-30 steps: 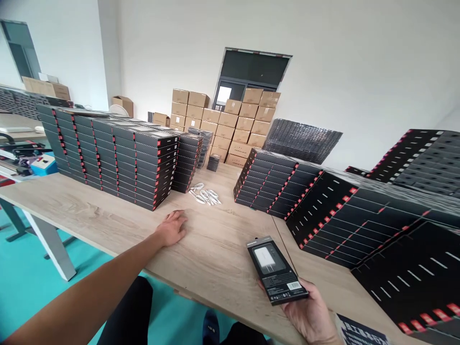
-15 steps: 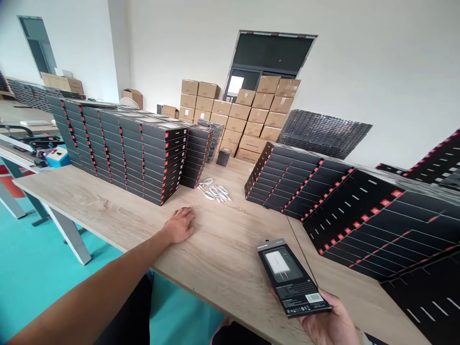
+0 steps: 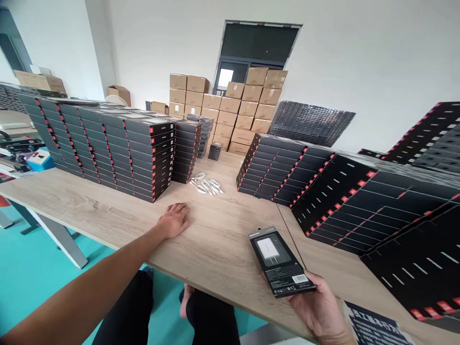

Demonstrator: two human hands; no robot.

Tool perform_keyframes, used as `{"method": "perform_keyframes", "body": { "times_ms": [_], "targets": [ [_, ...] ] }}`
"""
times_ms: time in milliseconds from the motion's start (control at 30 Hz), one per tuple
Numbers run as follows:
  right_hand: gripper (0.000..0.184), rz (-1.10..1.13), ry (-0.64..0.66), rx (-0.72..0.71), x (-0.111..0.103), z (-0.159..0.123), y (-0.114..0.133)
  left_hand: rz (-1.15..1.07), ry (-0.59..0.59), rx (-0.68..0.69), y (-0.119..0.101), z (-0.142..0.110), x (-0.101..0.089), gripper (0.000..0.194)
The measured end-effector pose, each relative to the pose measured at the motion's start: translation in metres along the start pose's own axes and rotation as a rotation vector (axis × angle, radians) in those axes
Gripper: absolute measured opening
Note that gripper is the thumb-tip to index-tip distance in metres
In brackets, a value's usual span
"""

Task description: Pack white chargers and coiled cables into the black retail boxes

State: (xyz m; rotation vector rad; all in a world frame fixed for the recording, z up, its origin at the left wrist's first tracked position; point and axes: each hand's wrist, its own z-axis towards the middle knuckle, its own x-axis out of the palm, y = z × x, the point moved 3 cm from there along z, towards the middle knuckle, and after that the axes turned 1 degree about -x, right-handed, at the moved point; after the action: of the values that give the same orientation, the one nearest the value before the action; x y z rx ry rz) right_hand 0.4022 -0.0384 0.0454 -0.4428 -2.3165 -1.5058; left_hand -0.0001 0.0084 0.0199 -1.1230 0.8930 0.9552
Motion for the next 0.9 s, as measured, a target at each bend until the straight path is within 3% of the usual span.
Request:
{"method": "perform_keyframes", "body": {
  "times_ms": [267,433,567,667,733,800,900],
  "targets": [
    [0.03,-0.04,0.077,-0.024,-0.01,0.008,-0.001,-0.023,-0.028,-0.013,-0.001,-0.005,-0.005,0.042],
    [0.016,-0.057,0.1,-0.07,-0.014,0.011,0.0,-0.108,-0.041,-0.026,-0.004,-0.009,-0.01,0.041],
    [0.009,0.01,0.104,-0.098,-0.005,0.001,-0.001,-0.241,-0.074,-0.041,-0.014,-0.017,-0.018,0.041],
    [0.008,0.047,0.143,-0.083,0.019,0.007,-0.004,-0.391,-0.106,-0.032,-0.035,-0.012,-0.023,0.039],
    [0.011,0.025,0.183,-0.142,0.048,0.024,-0.004,-0.522,-0.118,-0.036,-0.056,0.004,-0.02,0.039],
    [0.024,-0.055,0.205,-0.305,0.084,0.048,0.0,-0.678,-0.117,-0.058,-0.081,0.029,-0.014,0.048],
    [0.054,-0.395,0.227,-0.712,0.138,0.082,0.006,-0.913,-0.112,-0.058,-0.111,0.074,-0.004,0.056]
  ]
}}
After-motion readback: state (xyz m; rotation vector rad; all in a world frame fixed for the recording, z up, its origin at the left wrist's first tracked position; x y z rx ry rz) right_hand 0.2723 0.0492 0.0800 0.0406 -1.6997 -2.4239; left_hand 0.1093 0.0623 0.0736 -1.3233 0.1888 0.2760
